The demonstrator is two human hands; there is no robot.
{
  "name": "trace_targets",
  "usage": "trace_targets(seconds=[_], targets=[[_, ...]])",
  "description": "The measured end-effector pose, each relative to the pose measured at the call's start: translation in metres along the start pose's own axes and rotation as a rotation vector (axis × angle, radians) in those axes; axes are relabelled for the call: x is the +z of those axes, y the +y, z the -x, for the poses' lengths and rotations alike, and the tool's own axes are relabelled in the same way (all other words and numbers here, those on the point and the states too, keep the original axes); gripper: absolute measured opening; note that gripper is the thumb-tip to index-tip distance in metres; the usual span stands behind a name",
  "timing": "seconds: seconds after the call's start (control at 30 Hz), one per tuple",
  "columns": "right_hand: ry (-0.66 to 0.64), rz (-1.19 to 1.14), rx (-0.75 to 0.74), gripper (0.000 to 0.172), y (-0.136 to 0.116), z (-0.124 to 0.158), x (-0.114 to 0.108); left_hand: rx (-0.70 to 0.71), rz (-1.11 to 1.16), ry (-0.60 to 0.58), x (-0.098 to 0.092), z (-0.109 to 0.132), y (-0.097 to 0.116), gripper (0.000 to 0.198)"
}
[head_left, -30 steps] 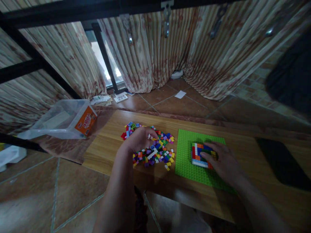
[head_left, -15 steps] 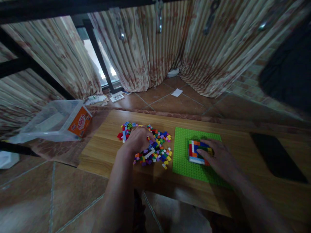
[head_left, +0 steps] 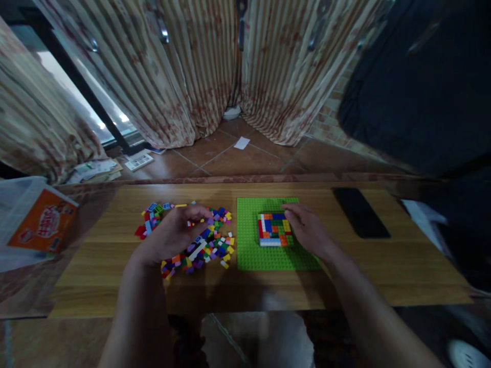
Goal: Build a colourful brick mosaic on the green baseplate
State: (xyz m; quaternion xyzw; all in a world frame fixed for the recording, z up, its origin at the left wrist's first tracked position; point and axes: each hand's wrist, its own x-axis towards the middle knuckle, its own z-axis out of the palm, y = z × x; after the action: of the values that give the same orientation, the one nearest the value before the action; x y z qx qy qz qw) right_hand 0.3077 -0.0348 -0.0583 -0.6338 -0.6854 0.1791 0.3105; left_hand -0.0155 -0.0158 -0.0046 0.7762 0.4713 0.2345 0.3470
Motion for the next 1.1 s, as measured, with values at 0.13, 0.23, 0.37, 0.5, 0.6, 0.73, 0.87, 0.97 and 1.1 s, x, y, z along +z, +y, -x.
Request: trace_targets(seconds=[0.13,0.23,0.37,0.5,0.6,0.73,0.87,0.97,1.1], targets=[[0.020,0.015,-0.024,0.030,-0.002,0.002,0.002,-0.002,0.040,0.002,0.002,-0.001,0.002,0.021],[0.038,-0.003,-0.004,0.030,-0.004,0.001,0.000,-0.020,0.044,0.012,0.000,-0.001,0.000,0.023],[0.093,-0.097,0.007,0.029,-0.009,-0.001,-0.007,-0.008,0.076,0.032,0.003,-0.003,0.002,0.024],[0.158,-0.165,-0.014,0.025,-0.013,-0.002,-0.012,-0.005,0.077,0.043,0.011,-0.010,0.011,0.023],[0.166,-0.180,-0.022,0.024,-0.013,-0.001,-0.012,-0.004,0.095,0.007,0.020,-0.015,0.015,0.021],[0.160,-0.196,-0.021,0.022,-0.013,0.000,-0.011,-0.032,0.188,-0.027,0.039,-0.021,0.018,0.018],[0.061,-0.233,-0.073,0.017,-0.021,0.003,-0.015,-0.050,0.303,-0.069,0.067,-0.028,0.029,0.015],[-0.102,-0.301,-0.152,0.016,-0.029,0.008,-0.018,-0.026,0.388,-0.068,0.087,-0.032,0.039,0.012],[-0.255,-0.294,-0.227,0.022,-0.036,0.013,-0.018,-0.057,0.509,-0.049,0.105,-0.036,0.048,0.009]])
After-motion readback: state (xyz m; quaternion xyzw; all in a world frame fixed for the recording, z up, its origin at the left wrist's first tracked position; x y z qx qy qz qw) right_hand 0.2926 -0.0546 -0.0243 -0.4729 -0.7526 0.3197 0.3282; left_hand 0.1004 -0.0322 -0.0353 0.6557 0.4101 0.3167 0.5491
